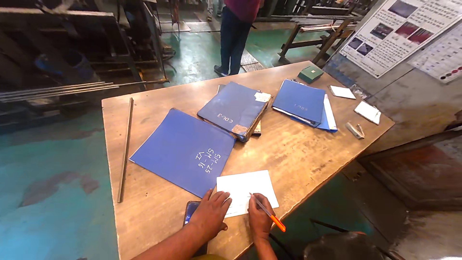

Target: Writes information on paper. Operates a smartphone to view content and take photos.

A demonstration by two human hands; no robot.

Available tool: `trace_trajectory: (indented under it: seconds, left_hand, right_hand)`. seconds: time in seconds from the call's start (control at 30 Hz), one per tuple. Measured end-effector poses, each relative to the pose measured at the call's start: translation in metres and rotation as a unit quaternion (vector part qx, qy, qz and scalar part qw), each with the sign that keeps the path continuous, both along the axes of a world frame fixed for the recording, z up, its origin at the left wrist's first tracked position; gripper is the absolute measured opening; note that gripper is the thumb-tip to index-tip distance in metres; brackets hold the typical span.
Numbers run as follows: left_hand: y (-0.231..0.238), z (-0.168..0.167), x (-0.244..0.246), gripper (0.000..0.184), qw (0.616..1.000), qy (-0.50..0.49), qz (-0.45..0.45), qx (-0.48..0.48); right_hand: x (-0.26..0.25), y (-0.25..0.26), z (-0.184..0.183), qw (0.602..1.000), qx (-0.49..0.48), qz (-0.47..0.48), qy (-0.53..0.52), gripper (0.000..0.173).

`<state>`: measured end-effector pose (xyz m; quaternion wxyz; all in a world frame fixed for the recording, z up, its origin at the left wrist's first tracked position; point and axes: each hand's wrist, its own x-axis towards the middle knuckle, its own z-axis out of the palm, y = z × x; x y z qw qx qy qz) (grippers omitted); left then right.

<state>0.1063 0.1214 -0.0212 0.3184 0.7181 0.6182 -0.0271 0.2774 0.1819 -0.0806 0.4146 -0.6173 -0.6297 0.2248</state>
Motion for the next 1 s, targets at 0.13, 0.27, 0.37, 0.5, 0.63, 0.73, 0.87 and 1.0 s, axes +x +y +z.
trace_trajectory:
  seconds: [0.13, 0.27, 0.37, 0.5, 0.63, 0.73, 0.87, 1.0]
  left_hand:
    - [0.0009, 0.0007, 0.0002, 0.075, 1.000, 0.002, 0.001, -0.002]
    - [0.0011, 0.0017, 0.0005, 0.076, 1.000, 0.000, 0.004, -0.011]
    - [0.0011, 0.0022, 0.0012, 0.077, 1.000, 0.009, -0.001, -0.012]
    - [0.0017, 0.0018, 0.0005, 0.076, 1.000, 0.012, -0.001, -0.008]
    - [0.0010, 0.0001, 0.0013, 0.077, 1.000, 0.017, -0.005, -0.006]
    - [0.0025, -0.0004, -0.0002, 0.077, 1.000, 0.014, -0.002, -0.002]
    - [0.0018, -0.0001, 0.0012, 0.077, 1.000, 0.015, -0.003, -0.005]
    - [0.0011, -0.0003, -0.0001, 0.077, 1.000, 0.016, -0.002, -0.004]
  right_hand:
    - [0.0075, 0.0027, -0.0011, 0.997, 0.029, 0.032, -0.057, 0.014]
    - [0.0079, 0.0032, -0.0022, 0.998, 0.021, 0.040, -0.053, 0.016]
    - [0.0070, 0.0032, -0.0005, 0.998, 0.021, 0.036, -0.054, 0.014]
    - [0.0059, 0.0047, 0.0025, 0.998, 0.007, 0.034, -0.047, 0.014]
    - [0.0052, 0.0043, -0.0004, 0.998, 0.017, 0.017, -0.062, 0.013]
    - [0.0048, 0.0062, -0.0002, 0.999, 0.011, 0.017, -0.048, 0.014]
    - [0.0050, 0.0057, -0.0013, 0.999, 0.012, 0.014, -0.045, 0.013]
    - [0.0038, 0.0066, -0.0022, 0.999, 0.013, 0.037, -0.034, 0.016]
